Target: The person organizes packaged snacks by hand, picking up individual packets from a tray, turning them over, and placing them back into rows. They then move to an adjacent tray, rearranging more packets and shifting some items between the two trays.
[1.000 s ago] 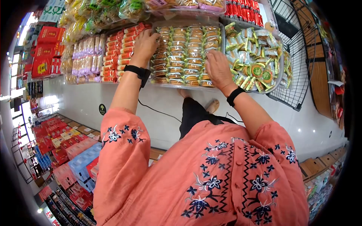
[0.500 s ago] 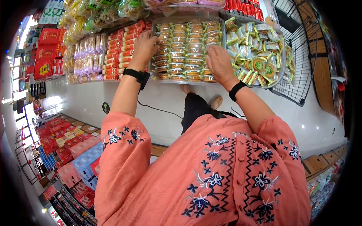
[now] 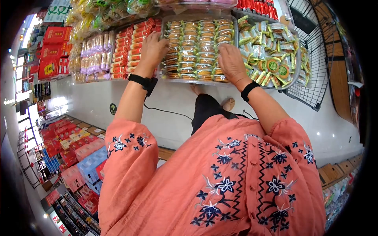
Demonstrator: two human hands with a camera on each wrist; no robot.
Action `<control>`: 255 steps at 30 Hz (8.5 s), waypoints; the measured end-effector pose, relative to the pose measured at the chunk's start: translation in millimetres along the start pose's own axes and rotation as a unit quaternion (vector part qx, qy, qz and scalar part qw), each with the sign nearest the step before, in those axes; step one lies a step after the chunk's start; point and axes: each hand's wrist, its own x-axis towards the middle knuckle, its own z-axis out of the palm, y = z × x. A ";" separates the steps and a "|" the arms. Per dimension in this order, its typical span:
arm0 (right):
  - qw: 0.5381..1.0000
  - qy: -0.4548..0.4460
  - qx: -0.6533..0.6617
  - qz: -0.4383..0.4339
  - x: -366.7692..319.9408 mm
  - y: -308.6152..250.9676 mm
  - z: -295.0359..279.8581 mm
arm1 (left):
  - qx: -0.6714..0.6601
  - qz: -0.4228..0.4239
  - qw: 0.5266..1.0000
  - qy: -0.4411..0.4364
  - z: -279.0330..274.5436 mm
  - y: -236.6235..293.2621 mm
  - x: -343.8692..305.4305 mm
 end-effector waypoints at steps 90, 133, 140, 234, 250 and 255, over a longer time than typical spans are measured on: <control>0.993 -0.065 -0.091 -0.022 -22.3 6.7 -49.6 | -0.174 0.023 0.983 -0.047 32.9 212.4 -11.0; 0.914 -0.101 -0.154 0.361 -62.8 105.5 -154.5 | -0.116 0.038 0.989 -0.084 19.2 220.4 0.7; 0.911 -0.091 -0.176 0.362 -61.4 97.7 -143.0 | -0.129 0.047 0.986 -0.092 14.7 214.9 -2.0; 0.981 -0.120 -0.049 -0.144 -11.2 9.3 -40.9 | -0.247 0.059 0.967 -0.030 4.7 198.0 -51.0; 0.976 -0.148 -0.037 -0.154 -9.7 14.7 -43.4 | -0.179 0.044 0.982 -0.035 12.8 211.0 -48.9; 0.976 -0.149 -0.034 -0.154 -10.5 19.8 -39.6 | -0.150 0.053 0.987 -0.023 11.0 221.0 -43.8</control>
